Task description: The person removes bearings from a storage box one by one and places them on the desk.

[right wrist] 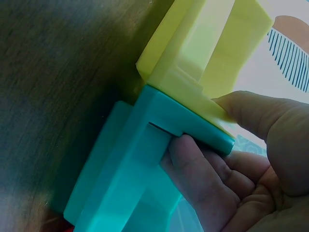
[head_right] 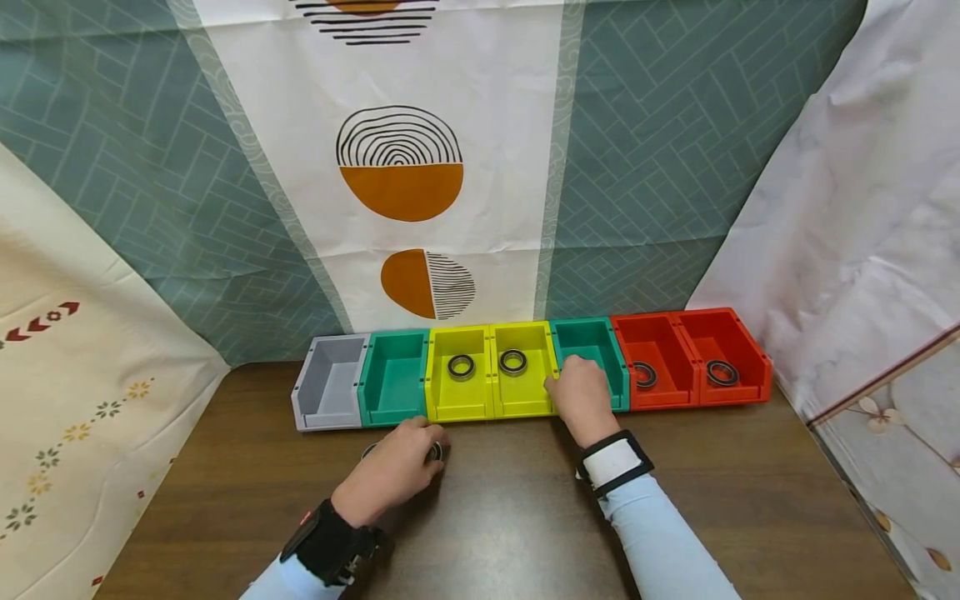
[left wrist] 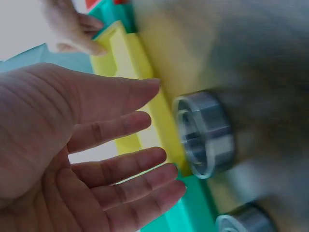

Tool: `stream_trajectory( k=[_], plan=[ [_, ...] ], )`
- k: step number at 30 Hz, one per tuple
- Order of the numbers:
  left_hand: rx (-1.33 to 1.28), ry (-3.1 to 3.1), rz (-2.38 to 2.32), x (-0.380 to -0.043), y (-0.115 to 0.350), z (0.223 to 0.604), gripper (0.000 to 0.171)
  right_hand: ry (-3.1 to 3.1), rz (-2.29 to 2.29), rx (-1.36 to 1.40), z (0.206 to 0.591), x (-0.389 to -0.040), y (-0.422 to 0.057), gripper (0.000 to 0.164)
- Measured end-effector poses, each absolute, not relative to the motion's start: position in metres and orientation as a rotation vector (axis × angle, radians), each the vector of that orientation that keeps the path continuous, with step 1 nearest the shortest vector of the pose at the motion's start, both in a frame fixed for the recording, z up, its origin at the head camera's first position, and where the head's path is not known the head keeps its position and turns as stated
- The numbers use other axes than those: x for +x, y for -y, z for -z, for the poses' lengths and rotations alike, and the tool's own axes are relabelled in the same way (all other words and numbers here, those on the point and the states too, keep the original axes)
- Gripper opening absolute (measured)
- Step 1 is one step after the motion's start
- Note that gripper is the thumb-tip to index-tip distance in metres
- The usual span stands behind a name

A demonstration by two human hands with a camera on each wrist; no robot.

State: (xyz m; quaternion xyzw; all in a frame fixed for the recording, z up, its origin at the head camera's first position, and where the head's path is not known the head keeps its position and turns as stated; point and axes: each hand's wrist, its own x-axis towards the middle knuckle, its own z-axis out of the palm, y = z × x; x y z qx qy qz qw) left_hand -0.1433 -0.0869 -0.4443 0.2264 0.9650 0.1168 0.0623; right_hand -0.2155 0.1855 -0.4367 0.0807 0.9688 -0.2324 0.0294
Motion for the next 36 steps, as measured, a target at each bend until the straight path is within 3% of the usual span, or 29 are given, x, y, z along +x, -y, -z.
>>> stream_trajectory(
  k=[13,23,36],
  plan=[
    [0.657,-3.166,-0.473,-0.163,0.065,0.421,0.045,-3.041,0.673,0.281,0.442,-0.215,-0.182,0.040],
    [0.631,-3.229,-0.465,-0.192,0.050,0.426,0.061,-3.028,0.725,0.287,0.445,-0.216,-0.182,0.040],
    [0.523,-3.152,-0.432,-0.214,0.034,0.444,0.064,-2.994,0.762,0.272,0.441,-0.216,-0.184,0.039]
  ],
)
